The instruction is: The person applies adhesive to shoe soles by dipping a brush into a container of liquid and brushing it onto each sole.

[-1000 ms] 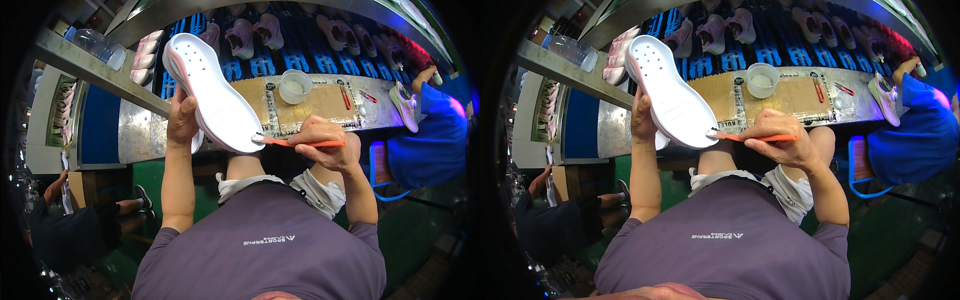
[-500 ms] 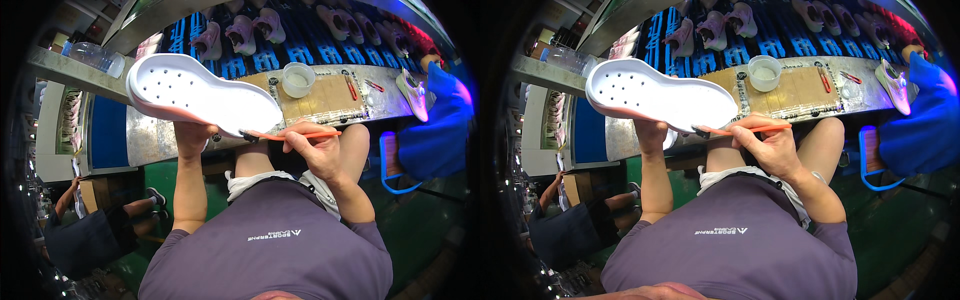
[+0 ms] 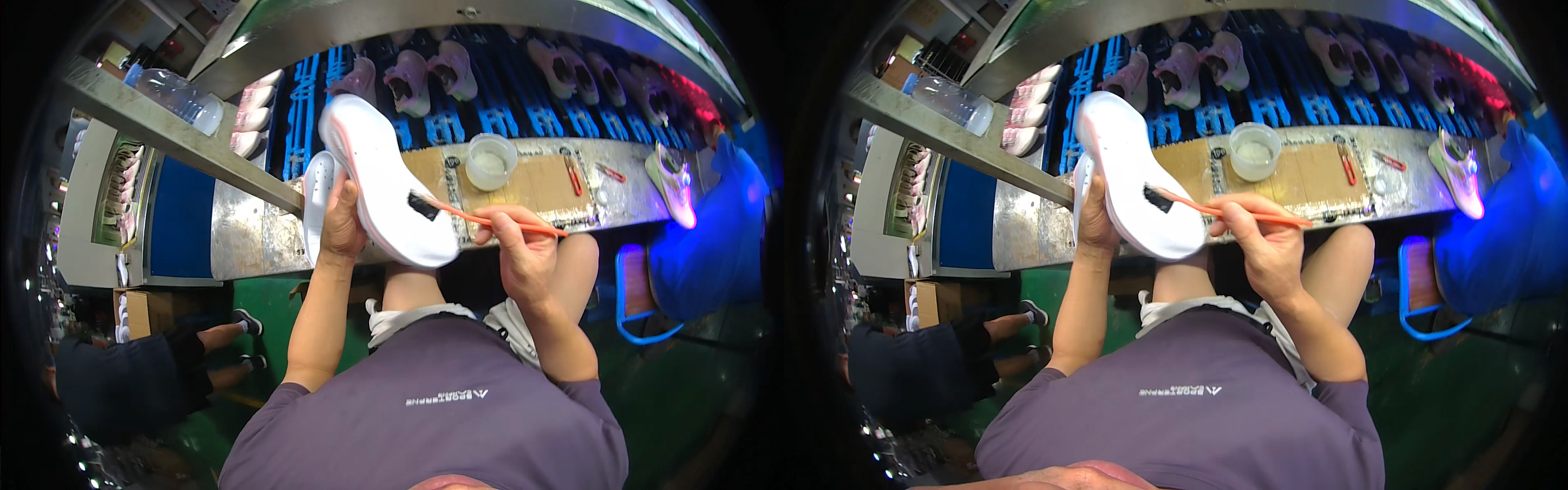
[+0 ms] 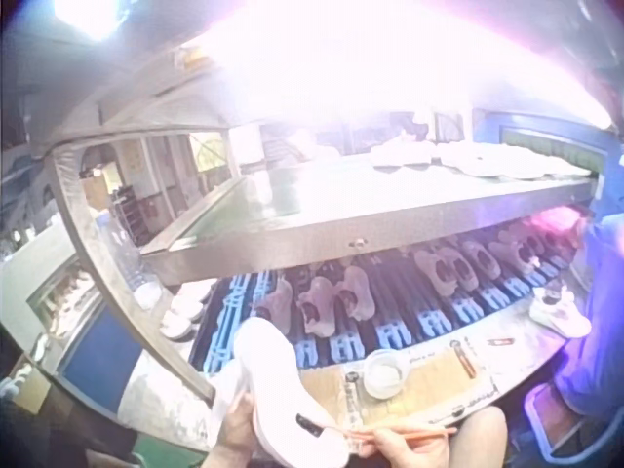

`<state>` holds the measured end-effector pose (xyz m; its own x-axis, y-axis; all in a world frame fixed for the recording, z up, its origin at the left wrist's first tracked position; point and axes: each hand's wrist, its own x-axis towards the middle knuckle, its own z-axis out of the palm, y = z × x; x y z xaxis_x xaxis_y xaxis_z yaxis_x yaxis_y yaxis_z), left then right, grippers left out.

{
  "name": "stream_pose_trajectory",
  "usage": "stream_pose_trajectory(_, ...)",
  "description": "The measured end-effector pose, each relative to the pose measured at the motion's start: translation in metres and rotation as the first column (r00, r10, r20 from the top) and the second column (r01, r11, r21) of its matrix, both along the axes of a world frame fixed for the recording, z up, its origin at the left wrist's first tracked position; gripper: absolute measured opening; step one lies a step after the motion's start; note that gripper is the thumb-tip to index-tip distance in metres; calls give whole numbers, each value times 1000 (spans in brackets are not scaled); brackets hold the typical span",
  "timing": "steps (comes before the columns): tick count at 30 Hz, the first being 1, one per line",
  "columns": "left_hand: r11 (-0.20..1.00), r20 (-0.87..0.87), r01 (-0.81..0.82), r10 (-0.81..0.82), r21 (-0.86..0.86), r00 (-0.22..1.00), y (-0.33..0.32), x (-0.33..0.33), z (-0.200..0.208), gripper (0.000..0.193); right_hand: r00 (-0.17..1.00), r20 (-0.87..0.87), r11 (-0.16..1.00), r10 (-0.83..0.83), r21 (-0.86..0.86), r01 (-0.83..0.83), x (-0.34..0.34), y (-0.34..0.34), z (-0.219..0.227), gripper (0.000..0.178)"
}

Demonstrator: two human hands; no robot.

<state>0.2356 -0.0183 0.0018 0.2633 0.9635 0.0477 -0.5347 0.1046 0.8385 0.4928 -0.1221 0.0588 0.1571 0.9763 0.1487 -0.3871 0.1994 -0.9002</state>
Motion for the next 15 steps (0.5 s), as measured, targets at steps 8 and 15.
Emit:
stream_pose_trajectory(8,832,-25,-105,108,-544,994,-46,-35,-46,53,986,43,984,-162,-66,165,38,4,-28,22)
stream_pose_trajectory(15,931,-302,150,-256,-334,918,-47,-70,34,65,968,14,963,-252,-97,252,66,1,-52,24)
